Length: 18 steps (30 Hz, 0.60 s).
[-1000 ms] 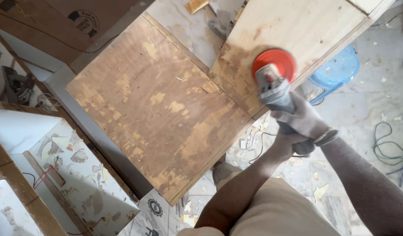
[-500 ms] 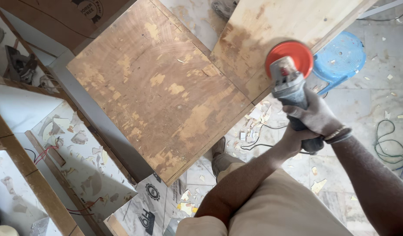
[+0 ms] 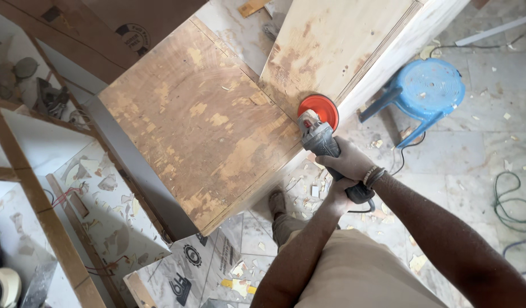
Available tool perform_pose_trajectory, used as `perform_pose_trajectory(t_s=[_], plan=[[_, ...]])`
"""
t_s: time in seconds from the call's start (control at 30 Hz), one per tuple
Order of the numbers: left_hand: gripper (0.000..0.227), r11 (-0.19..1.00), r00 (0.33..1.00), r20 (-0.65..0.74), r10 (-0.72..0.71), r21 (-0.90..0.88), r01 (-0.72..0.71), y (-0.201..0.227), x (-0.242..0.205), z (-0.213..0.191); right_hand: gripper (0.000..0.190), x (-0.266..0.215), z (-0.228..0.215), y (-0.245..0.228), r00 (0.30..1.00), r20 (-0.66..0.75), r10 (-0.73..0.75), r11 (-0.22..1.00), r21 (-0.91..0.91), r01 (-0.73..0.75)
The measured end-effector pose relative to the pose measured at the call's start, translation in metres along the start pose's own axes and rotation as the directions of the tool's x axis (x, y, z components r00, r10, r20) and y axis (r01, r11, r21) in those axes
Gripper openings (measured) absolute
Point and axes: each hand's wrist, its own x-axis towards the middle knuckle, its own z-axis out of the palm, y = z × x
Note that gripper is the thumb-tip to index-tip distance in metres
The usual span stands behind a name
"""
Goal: The person uses an electric orbital sander to smooth the surface of a large wooden board. They move the tool across the wood in circular and linear motions, covering different sections of the board to remove the old finish.
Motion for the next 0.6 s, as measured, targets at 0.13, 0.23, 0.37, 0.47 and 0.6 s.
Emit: perform_pose_trajectory(t_s=[0.13, 0.23, 0.37, 0.47, 0.6], plan=[[0.061, 0.993, 0.998, -0.067, 0.010, 0.120, -0.002, -0.010, 0.014, 0.021, 0.060, -0.007, -0.018, 0.005, 1.000, -0.003, 0.011, 0.992, 0.130, -0.010], [0.049, 0.972, 1.000, -0.002, 0.011, 0.233, -0.010, -0.013, 0.025, 0.048, 0.058, -0.017, -0.043, 0.014, 0.994, -0.112, -0.007, 0.998, -0.061, 0.000], [0.041, 0.962, 1.000, -0.013, 0.000, 0.275, 0.003, -0.015, 0.038, 0.076, 0.065, -0.015, -0.063, 0.017, 0.988, -0.116, -0.101, 0.978, 0.173, 0.120], [0.038, 0.962, 0.999, 0.018, 0.042, 0.268, -0.045, -0.008, 0.039, 0.068, 0.065, -0.004, -0.060, 0.018, 0.997, -0.076, -0.026, 0.984, 0.173, 0.039], [0.062, 0.991, 0.986, -0.166, 0.011, 0.134, 0.011, -0.002, 0.020, 0.047, 0.066, 0.011, -0.028, 0.011, 0.999, -0.025, 0.020, 0.991, 0.136, -0.016]])
